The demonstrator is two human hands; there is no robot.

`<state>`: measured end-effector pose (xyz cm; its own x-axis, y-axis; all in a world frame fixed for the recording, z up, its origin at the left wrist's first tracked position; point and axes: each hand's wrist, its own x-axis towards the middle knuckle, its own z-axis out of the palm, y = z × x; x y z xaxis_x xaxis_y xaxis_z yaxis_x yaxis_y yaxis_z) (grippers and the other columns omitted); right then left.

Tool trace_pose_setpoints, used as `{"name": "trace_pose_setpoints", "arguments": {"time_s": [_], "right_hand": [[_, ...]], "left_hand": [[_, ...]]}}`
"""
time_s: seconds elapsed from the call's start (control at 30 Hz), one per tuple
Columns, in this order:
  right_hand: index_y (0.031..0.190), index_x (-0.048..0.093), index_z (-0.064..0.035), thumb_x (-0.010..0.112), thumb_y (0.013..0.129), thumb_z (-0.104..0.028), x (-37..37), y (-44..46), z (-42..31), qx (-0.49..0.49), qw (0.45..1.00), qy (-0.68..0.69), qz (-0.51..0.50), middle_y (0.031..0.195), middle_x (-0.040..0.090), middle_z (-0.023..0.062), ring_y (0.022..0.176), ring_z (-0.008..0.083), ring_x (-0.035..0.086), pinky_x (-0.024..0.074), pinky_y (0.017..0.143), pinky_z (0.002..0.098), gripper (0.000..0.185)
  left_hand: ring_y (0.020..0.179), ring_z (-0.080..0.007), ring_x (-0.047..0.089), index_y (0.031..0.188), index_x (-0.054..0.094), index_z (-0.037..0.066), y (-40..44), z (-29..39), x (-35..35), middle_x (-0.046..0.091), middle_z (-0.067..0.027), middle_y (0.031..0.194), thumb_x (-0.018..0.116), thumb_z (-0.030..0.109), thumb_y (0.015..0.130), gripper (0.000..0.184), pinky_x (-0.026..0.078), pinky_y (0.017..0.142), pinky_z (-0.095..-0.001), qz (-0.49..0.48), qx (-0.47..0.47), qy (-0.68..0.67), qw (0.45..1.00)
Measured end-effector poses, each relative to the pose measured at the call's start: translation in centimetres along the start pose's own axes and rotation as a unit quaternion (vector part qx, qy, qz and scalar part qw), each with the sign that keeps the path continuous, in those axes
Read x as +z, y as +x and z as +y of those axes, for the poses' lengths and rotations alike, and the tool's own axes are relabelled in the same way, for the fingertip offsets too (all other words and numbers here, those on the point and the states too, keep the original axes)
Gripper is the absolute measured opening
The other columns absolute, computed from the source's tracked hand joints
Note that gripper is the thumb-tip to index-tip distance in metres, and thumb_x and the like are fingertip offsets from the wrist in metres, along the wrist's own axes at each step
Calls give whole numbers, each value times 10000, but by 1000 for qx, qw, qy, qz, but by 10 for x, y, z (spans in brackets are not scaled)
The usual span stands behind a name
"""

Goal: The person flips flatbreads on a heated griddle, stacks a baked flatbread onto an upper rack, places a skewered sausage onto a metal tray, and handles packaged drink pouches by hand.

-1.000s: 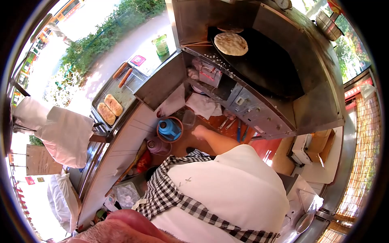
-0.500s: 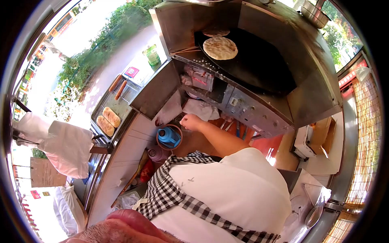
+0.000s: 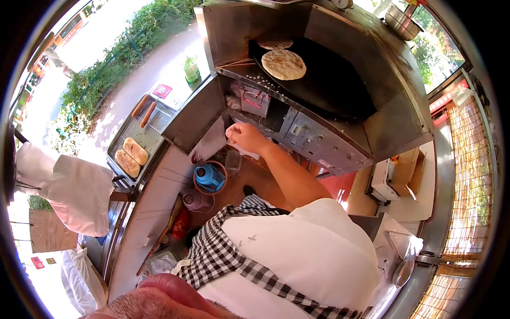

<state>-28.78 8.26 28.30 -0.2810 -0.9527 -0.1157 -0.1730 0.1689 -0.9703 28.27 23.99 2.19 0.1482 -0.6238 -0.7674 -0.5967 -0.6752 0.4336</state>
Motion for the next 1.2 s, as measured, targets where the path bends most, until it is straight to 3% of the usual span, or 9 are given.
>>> {"name": "trace_pose_setpoints", "arguments": {"time_s": [0.13,0.23,0.4,0.57,0.67,0.73,0.9,1.0,1.2], "right_hand": [[1074,627,7,597,936,-203,-43,4,-32,40,998,28,38,879,635,21,789,88,604,510,712,242,253],[1079,625,10,592,940,-199,-89,20,-41,-26,998,-1,60,906,639,28,797,93,612,508,709,240,253],[1078,637,-6,612,915,-194,-199,85,-4,-205,931,-285,98,911,650,33,780,110,617,499,717,256,250],[1103,636,-22,642,878,-251,-282,116,-31,-137,908,-366,153,936,686,86,823,187,656,501,760,295,322],[1128,631,-38,657,860,-301,-320,152,-17,-16,931,-295,213,993,684,120,894,251,663,501,799,331,376],[1136,628,-39,660,855,-311,-338,172,-15,17,909,-360,211,1018,679,125,933,267,654,498,814,343,392],[1089,651,-66,649,830,-343,-357,213,-11,86,884,-416,194,1079,670,114,1036,311,621,497,860,381,380],[1080,657,-86,621,838,-353,-365,226,-8,117,853,-493,124,1093,664,110,1055,315,613,497,870,399,363],[1002,678,-120,644,811,-324,-368,242,2,113,812,-566,90,1049,669,73,987,285,630,504,821,395,281]], "left_hand": [[746,-132,629,960,693,-38,0,15,8,692,-63,826,652,250,856,309,491,721,-268,2,-2,11,1000],[745,-131,627,961,692,-39,3,41,22,691,-62,826,652,247,857,307,491,720,-266,5,1,14,1000],[743,-128,625,963,691,-40,7,112,57,690,-59,825,652,241,858,303,490,719,-263,9,28,-6,1000],[741,-124,623,964,690,-42,25,186,112,689,-56,825,653,236,860,299,489,717,-260,8,57,-122,991],[689,-126,616,988,663,-48,35,205,139,675,-69,814,634,192,883,263,493,654,-251,6,37,-254,967],[670,-127,613,999,651,-50,32,213,148,670,-78,815,627,175,891,251,493,625,-244,21,11,-285,958],[658,-113,613,967,673,-31,25,199,152,677,-49,790,631,223,889,269,485,590,-232,39,9,-157,987],[654,-109,613,959,678,-25,15,190,150,677,-40,782,631,235,889,273,482,582,-230,35,12,-63,997],[652,-106,613,953,681,-22,6,191,152,677,-34,776,631,242,888,276,481,578,-229,37,-9,-70,997]]}}
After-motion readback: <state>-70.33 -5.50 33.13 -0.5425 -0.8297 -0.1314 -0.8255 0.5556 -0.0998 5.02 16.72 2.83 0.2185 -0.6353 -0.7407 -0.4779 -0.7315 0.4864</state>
